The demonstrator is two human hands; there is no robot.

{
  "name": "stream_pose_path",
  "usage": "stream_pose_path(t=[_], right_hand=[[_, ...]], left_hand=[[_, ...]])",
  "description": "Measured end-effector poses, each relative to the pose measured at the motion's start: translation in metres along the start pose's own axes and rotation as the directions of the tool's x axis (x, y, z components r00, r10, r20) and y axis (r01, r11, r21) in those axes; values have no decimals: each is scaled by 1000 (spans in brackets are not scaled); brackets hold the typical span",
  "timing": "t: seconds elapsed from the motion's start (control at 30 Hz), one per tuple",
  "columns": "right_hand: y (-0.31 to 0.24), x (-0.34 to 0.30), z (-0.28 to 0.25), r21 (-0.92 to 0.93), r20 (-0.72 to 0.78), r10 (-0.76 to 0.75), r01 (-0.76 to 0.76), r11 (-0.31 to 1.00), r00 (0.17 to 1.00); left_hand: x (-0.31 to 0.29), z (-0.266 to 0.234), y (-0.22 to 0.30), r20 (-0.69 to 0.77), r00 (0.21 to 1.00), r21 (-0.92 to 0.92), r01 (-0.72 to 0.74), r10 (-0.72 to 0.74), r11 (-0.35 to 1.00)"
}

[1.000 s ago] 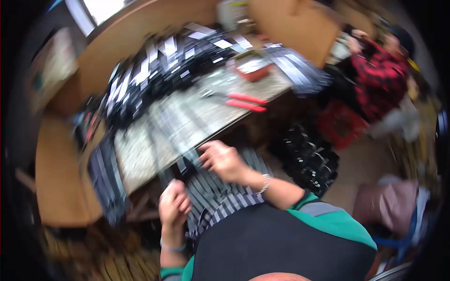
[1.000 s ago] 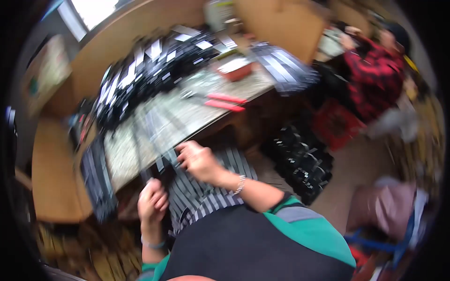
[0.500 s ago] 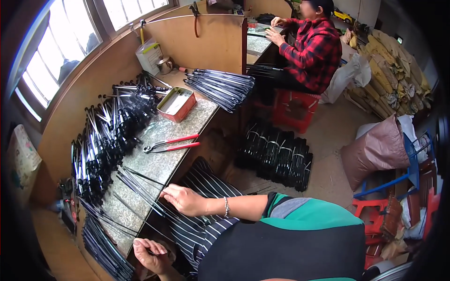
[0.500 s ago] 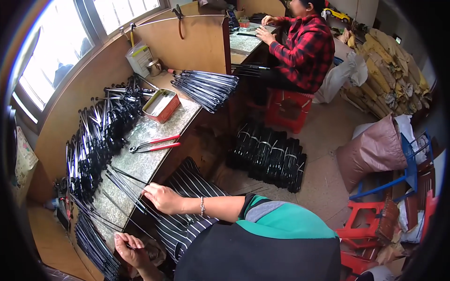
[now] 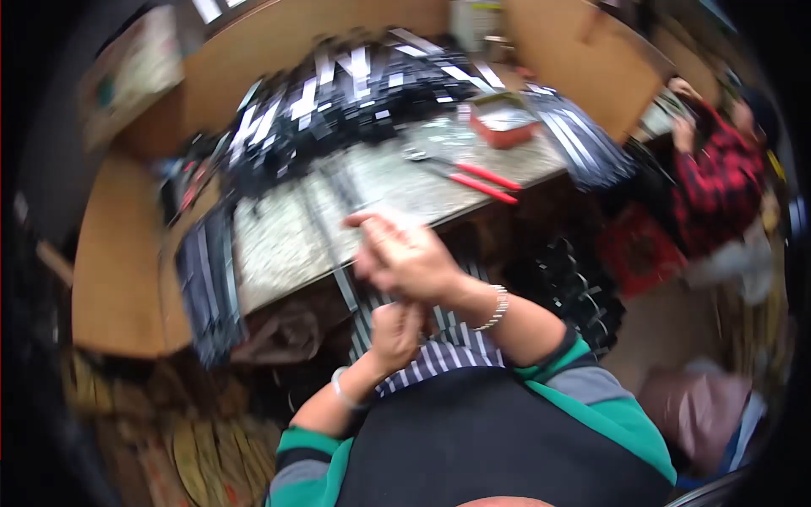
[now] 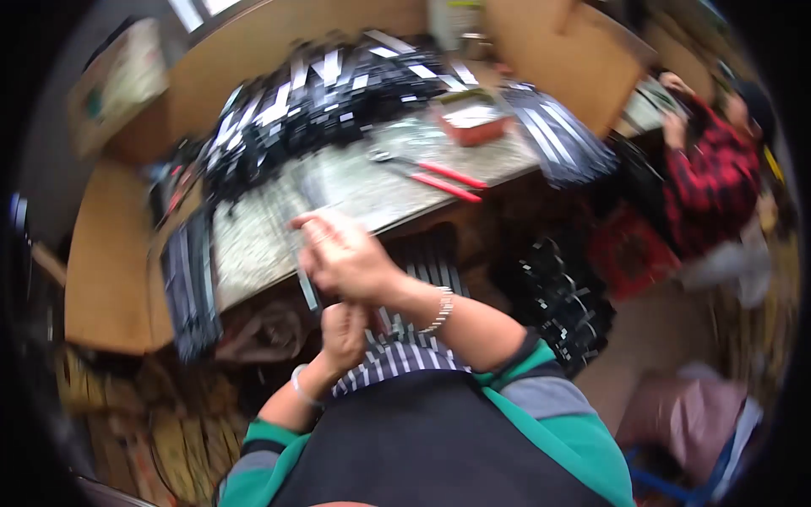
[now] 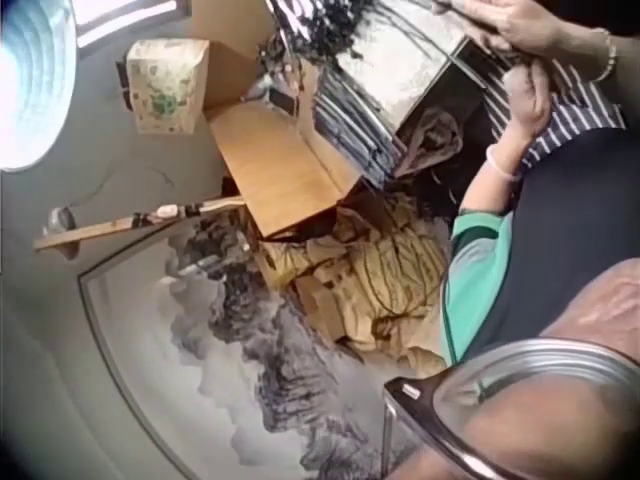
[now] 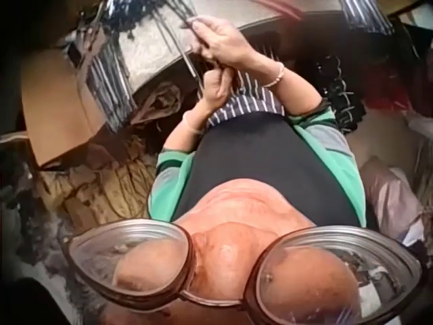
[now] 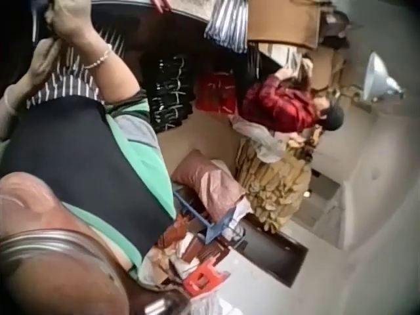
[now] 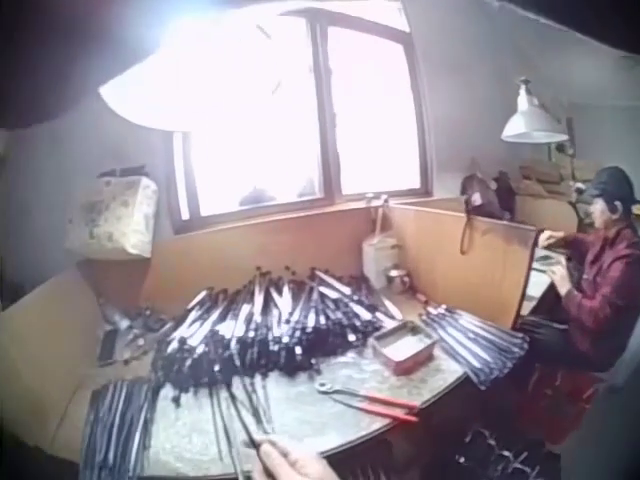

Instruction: Assembling, bundling, and aligning plastic combs at a factory workbench using pliers and a straightedge.

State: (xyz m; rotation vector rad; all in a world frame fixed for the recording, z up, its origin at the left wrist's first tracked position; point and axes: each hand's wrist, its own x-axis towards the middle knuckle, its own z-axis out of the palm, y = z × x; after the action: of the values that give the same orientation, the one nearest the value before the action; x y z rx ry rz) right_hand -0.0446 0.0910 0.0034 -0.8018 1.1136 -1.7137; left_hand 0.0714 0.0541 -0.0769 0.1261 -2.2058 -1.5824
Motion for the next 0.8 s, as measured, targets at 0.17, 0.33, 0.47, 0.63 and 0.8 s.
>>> stream_pose_path(t=[0.17, 0.33, 0.47, 0.63, 0.8], right_hand=[[-4, 4, -6, 5, 21, -155, 155, 988, 988], [-15, -1, -4, -8, 35, -175, 176, 984, 984], [-21, -6, 2, -43, 82, -191, 195, 980, 978], [-23, -11, -8, -146, 8, -171, 170, 974, 985], [-18, -4, -20, -328, -76, -304, 264, 907, 950]], left_hand=[[7, -34, 19, -342, 924, 119, -137, 170, 983], [85, -111, 42, -519, 683, 495, -251, 515, 832], [133, -143, 67, -434, 751, 548, -218, 497, 808], [155, -133, 74, -436, 830, 32, -373, 349, 927], [148, -134, 72, -486, 786, 182, -335, 381, 924]])
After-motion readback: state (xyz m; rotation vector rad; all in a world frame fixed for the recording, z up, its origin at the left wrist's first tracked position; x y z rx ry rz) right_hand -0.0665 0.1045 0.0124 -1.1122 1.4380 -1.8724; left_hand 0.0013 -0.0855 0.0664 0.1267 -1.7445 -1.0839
